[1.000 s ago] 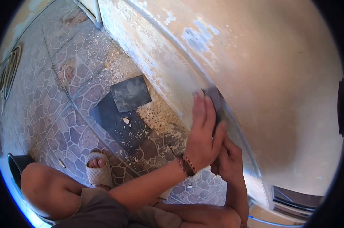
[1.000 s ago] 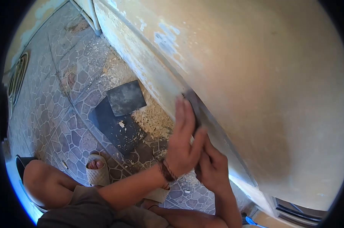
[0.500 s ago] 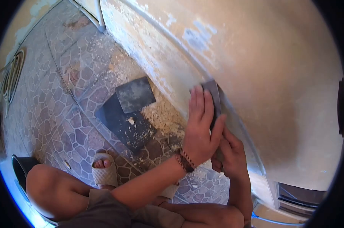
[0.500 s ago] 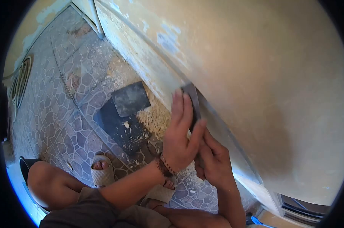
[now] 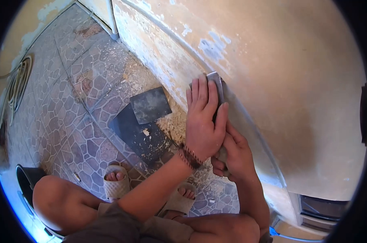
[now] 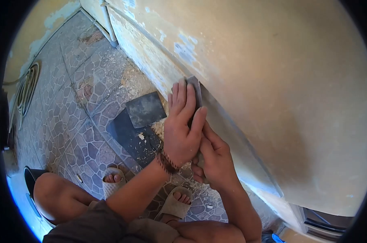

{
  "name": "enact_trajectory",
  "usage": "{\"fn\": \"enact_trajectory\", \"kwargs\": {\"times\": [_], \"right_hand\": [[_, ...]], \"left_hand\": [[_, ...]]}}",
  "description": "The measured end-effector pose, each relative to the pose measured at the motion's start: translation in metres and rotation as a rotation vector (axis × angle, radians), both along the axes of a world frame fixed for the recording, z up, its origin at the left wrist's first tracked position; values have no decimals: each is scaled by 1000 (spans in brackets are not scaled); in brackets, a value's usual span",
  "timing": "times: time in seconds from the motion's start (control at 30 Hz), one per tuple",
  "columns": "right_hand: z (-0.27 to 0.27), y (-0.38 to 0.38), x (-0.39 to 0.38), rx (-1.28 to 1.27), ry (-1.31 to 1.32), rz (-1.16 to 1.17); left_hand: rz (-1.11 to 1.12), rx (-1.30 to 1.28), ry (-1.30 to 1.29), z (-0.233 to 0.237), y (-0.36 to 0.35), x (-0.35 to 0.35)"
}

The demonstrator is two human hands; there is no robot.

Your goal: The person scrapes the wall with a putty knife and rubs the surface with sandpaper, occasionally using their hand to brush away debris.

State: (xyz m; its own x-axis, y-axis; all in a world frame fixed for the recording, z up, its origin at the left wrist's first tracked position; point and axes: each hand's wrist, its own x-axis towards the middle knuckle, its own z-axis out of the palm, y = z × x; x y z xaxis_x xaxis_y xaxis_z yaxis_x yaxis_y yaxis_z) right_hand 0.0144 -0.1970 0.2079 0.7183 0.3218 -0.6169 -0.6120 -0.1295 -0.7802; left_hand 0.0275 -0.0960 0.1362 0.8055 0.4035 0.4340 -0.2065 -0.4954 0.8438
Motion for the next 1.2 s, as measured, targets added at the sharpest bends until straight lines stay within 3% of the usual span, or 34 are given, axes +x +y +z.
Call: {"fn": "enact_trajectory", "kwargs": {"times": [0.2, 0.3, 0.4, 0.53, 0.63, 0.7, 0.77, 0.83, 0.93, 0.97, 1.0, 1.03, 1.07, 1.1, 1.13, 1.2], "right_hand": [[3, -17, 1, -133, -43, 84], [1, 26, 9, 2, -33, 51], [2, 14, 9, -33, 11, 94], [-25, -37, 0, -463, -18, 419], [-53, -71, -13, -740, -123, 600], [-57, -77, -21, -823, -151, 665], [-52, -75, -24, -811, -89, 695], [-57, -79, -28, -787, -101, 686], [-51, -59, -18, -874, 108, 714], [-55, -60, -16, -916, 142, 747], [-60, -68, -15, -960, 174, 775], [-80, -96, -18, -878, -59, 906], [-100, -124, -20, -809, -313, 1018], [-103, -128, -20, -797, -381, 1061], [-100, -122, -23, -783, -442, 1094], [-87, -96, -25, -1034, -9, 966]], "left_hand": [[4, -9, -13, 3, -7, -10], [69, 23, -26, 2, 26, 9], [36, -7, -21, -3, 21, -1], [-82, -279, 419, -51, 15, -30], [163, -526, 107, -46, 27, -6], [261, -633, -157, -27, 38, 34], [462, -705, -238, -15, 49, 80], [504, -496, -198, -12, 41, 117], [358, -423, -169, -19, -13, 83], [242, -200, -127, -50, -53, 65], [49, -235, -197, -61, -82, 32], [-215, -315, -202, -60, -89, -9], [-316, -255, -231, -72, -94, -35], [-425, -199, -257, -88, -95, -51], [-277, -196, -199, -104, -89, -57], [-22, -197, -132, -135, -55, -54]]}}
